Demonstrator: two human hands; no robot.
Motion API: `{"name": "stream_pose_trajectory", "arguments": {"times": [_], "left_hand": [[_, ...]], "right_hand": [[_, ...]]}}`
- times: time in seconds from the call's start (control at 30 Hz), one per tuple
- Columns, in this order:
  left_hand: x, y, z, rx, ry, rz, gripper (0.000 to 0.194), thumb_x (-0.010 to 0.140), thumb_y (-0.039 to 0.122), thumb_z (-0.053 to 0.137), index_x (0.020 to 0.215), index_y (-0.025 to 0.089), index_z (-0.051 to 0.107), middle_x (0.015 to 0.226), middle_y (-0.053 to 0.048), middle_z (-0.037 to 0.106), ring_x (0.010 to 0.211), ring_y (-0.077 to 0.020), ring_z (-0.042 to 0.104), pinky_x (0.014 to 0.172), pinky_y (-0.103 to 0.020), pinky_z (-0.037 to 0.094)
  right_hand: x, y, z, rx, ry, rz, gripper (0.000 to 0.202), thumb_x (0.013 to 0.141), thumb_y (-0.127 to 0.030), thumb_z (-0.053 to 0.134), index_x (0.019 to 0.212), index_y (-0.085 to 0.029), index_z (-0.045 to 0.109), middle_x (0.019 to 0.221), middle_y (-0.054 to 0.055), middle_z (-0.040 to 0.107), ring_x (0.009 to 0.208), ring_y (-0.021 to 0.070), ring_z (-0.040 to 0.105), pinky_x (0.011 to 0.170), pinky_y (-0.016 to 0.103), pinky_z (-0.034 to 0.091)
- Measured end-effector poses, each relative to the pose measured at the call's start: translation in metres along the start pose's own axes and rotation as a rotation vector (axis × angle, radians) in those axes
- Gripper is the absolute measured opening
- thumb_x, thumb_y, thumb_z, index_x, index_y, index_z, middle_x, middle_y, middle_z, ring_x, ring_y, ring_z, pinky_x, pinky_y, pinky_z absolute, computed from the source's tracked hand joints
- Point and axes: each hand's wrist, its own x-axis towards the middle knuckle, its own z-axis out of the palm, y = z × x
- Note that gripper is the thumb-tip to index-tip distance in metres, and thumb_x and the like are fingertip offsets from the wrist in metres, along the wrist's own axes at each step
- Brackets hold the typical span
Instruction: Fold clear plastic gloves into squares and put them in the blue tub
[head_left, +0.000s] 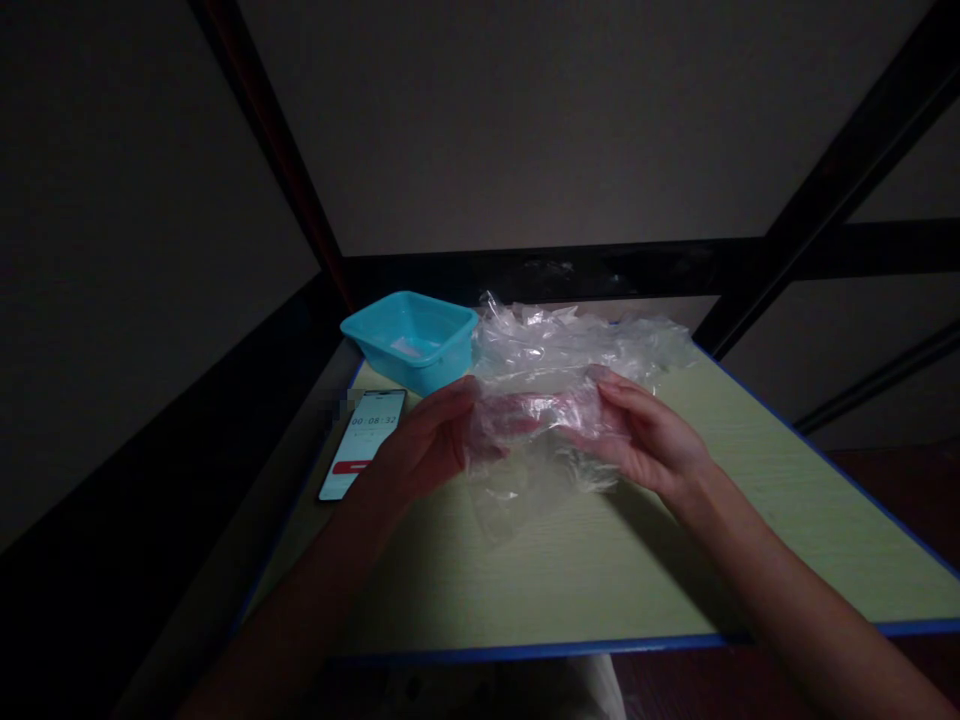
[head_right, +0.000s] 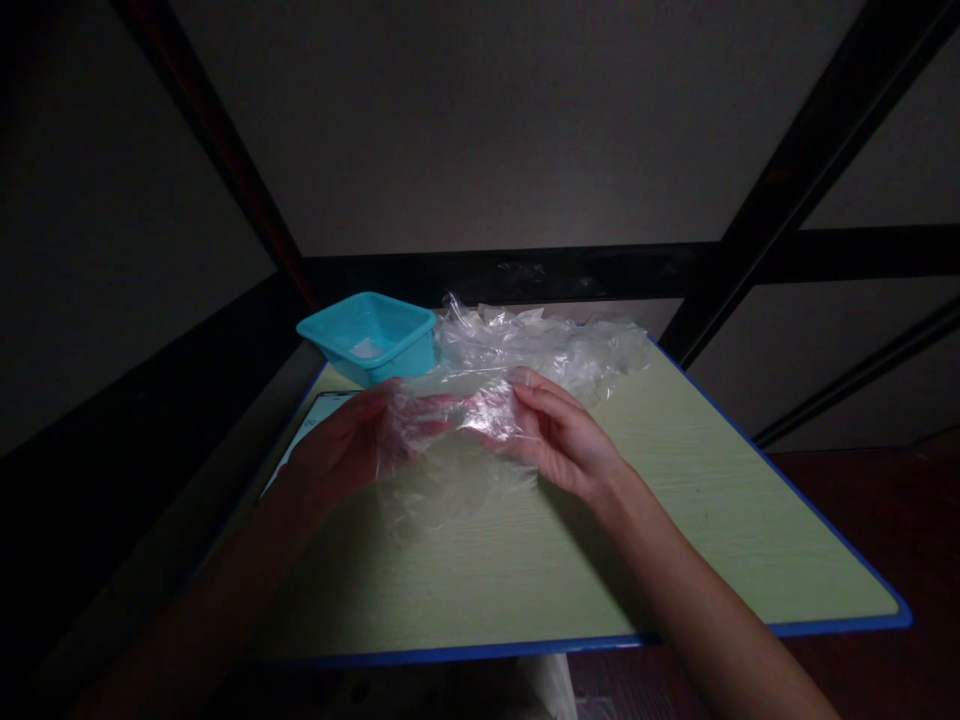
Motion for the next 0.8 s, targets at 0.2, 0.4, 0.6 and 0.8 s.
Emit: {"name": "stream_pose_trajectory", "arguments": {"times": [0.2, 0.4, 0.6, 0.8], "left_hand": [[0.002, -0.002, -0.002, -0.072, -0.108, -0.068, 0.020, 0.069, 0.028, 0.067, 0.077, 0.018, 0.052, 0.096, -0.009, 0.071, 0.074, -0.0215, 0.070, 0.049, -0.023, 0.052], [0.010, -0.009, -0.009, 0.085, -0.064, 0.037, 0.030, 0.062, 0.032, 0.074, 0.073, 0.019, 0.049, 0.077, -0.002, 0.071, 0.063, -0.0189, 0.069, 0.048, -0.024, 0.053], [0.011, -0.012, -0.015, 0.296, 0.048, 0.104, 0.036, 0.065, 0.043, 0.071, 0.071, 0.020, 0.044, 0.069, 0.003, 0.066, 0.048, -0.0135, 0.064, 0.040, -0.021, 0.048], [0.010, -0.011, -0.019, 0.493, 0.080, 0.242, 0.029, 0.072, 0.043, 0.065, 0.071, 0.021, 0.046, 0.074, 0.000, 0.067, 0.063, -0.0151, 0.066, 0.054, -0.025, 0.052]], "right_hand": [[0.000, 0.004, 0.000, 0.174, -0.001, 0.103, 0.013, 0.073, -0.028, 0.065, 0.077, -0.022, 0.054, 0.076, 0.001, 0.067, 0.071, 0.0180, 0.067, 0.055, 0.029, 0.058], [0.003, 0.013, -0.004, 0.269, 0.075, 0.192, 0.023, 0.066, -0.026, 0.074, 0.072, -0.021, 0.053, 0.061, -0.004, 0.059, 0.050, 0.0109, 0.059, 0.047, 0.022, 0.056], [0.006, 0.020, -0.008, 0.108, 0.106, 0.155, 0.028, 0.066, -0.036, 0.075, 0.072, -0.021, 0.052, 0.060, -0.005, 0.055, 0.046, 0.0092, 0.053, 0.039, 0.021, 0.051], [0.005, 0.020, -0.008, -0.032, 0.134, 0.046, 0.028, 0.066, -0.041, 0.073, 0.071, -0.021, 0.054, 0.064, -0.004, 0.060, 0.057, 0.0115, 0.058, 0.052, 0.024, 0.051]]}}
